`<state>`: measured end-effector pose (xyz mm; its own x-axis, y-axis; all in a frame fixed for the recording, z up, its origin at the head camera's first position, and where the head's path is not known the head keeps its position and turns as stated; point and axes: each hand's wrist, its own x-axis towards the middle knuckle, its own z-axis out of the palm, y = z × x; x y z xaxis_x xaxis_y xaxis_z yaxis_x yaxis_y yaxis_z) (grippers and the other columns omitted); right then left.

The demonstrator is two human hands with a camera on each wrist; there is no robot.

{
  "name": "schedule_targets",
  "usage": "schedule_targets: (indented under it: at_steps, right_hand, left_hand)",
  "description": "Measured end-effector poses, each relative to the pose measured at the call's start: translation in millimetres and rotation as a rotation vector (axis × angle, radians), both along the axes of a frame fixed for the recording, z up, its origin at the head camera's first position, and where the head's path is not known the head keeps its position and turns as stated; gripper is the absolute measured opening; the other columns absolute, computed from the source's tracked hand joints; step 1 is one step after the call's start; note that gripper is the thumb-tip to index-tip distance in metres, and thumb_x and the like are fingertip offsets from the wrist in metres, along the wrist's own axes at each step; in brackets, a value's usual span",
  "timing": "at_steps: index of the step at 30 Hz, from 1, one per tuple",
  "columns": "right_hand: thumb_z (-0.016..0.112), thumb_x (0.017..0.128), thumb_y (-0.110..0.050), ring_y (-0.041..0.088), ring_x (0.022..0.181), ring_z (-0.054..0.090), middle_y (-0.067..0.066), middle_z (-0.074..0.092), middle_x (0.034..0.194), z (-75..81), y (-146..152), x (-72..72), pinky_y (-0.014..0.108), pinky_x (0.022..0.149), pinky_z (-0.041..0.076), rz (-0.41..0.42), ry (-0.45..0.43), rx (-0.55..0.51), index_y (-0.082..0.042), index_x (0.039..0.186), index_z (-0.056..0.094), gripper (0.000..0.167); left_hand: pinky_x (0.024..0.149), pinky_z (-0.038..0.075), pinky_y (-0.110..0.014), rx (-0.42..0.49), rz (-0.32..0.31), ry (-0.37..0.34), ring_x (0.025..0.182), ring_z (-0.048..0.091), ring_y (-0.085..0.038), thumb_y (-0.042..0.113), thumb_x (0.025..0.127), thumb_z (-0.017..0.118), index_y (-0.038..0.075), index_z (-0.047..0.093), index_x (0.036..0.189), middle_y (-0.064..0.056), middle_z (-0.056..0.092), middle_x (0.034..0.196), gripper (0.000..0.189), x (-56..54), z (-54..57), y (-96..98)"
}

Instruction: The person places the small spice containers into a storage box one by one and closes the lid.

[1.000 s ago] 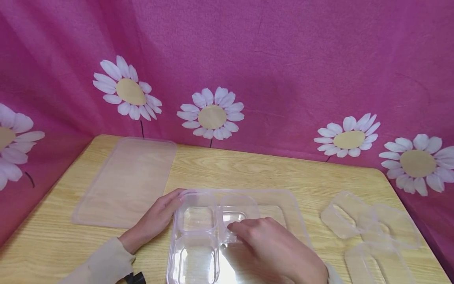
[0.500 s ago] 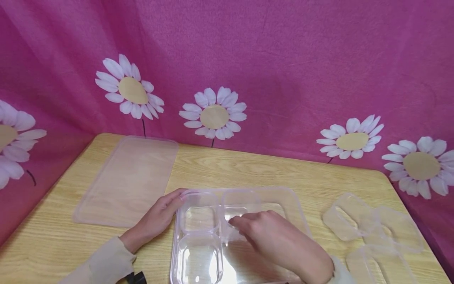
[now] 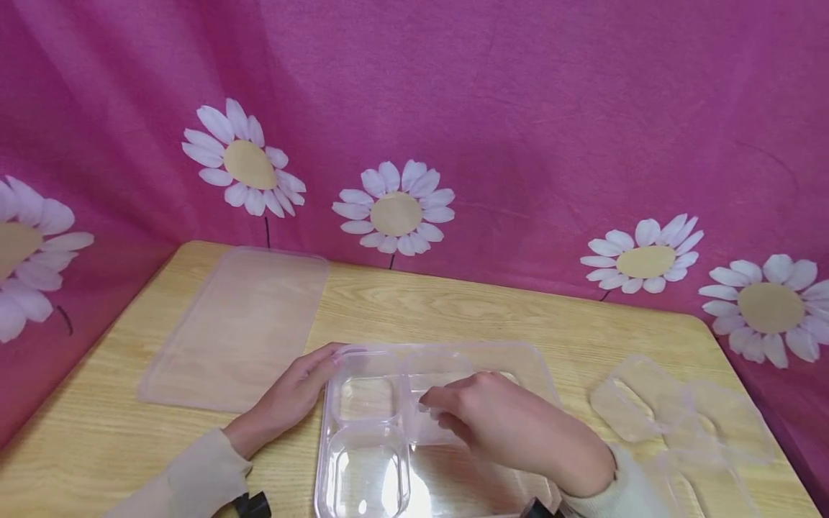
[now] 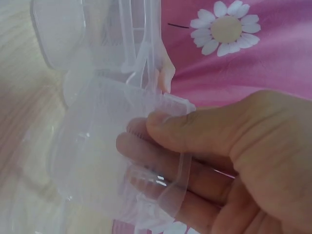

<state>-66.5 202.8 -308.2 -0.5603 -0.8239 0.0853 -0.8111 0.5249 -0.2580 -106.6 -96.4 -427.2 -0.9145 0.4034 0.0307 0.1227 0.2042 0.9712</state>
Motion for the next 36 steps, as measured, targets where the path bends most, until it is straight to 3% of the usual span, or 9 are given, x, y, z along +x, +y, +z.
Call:
schedule_targets:
  at_steps: [6, 13, 19, 24, 31, 36]
  right_hand:
    - [0.074, 0.093, -0.004, -0.009, 0.069, 0.048, -0.015, 0.062, 0.080, 11.6, -2.6, -9.2, 0.011, 0.065, 0.048, 0.000, -0.133, 0.058, -0.020, 0.103, 0.070, 0.019]
    - [0.069, 0.082, 0.009, -0.007, 0.065, 0.030, -0.013, 0.031, 0.070, -2.7, -8.1, -15.8, 0.007, 0.060, 0.031, 0.061, -0.117, 0.000, -0.019, 0.075, 0.050, 0.035]
    - [0.069, 0.079, 0.008, -0.006, 0.064, 0.028, -0.015, 0.025, 0.070, -9.8, -11.6, -17.3, 0.009, 0.058, 0.029, 0.022, -0.126, 0.013, -0.019, 0.074, 0.047, 0.035]
    - [0.069, 0.080, 0.008, -0.006, 0.063, 0.026, -0.014, 0.021, 0.070, -9.8, -16.3, -22.1, 0.009, 0.057, 0.024, 0.052, -0.115, 0.035, -0.017, 0.072, 0.045, 0.036]
    - [0.069, 0.085, 0.004, -0.002, 0.060, 0.022, -0.015, 0.019, 0.068, -13.0, -21.8, -29.0, 0.016, 0.053, 0.018, -0.004, -0.267, 0.199, -0.018, 0.070, 0.046, 0.036]
    - [0.073, 0.089, -0.003, -0.002, 0.059, 0.021, -0.016, 0.018, 0.067, -24.1, -24.5, -29.0, 0.015, 0.051, 0.018, -0.006, -0.224, 0.195, -0.020, 0.070, 0.049, 0.034]
  left_hand:
    - [0.124, 0.038, -0.045, 0.006, 0.015, -0.006, 0.140, 0.055, -0.019, 0.034, 0.113, 0.041, 0.024, 0.064, 0.137, 0.002, 0.067, 0.139, 0.035, -0.9, -1.2, 2.0]
    - [0.123, 0.040, -0.037, 0.008, -0.002, 0.005, 0.140, 0.055, -0.018, 0.033, 0.113, 0.040, 0.023, 0.063, 0.138, 0.003, 0.068, 0.139, 0.036, -0.1, -2.9, 3.3]
    - [0.123, 0.039, -0.043, -0.004, 0.010, 0.006, 0.140, 0.056, -0.019, 0.034, 0.113, 0.041, 0.023, 0.064, 0.138, 0.003, 0.068, 0.139, 0.036, 0.4, 0.0, 1.6]
    - [0.122, 0.040, -0.038, 0.001, 0.009, 0.003, 0.139, 0.056, -0.020, 0.034, 0.113, 0.040, 0.023, 0.063, 0.138, 0.001, 0.068, 0.139, 0.036, 0.6, 0.3, -1.6]
    - [0.121, 0.040, -0.037, 0.022, 0.004, -0.003, 0.138, 0.056, -0.020, 0.034, 0.113, 0.040, 0.023, 0.063, 0.138, 0.001, 0.068, 0.138, 0.036, 0.4, -2.1, -2.2]
    - [0.119, 0.042, -0.035, 0.014, -0.011, 0.020, 0.137, 0.058, -0.021, 0.034, 0.113, 0.040, 0.023, 0.063, 0.137, 0.001, 0.068, 0.138, 0.035, -0.1, -1.2, -3.0]
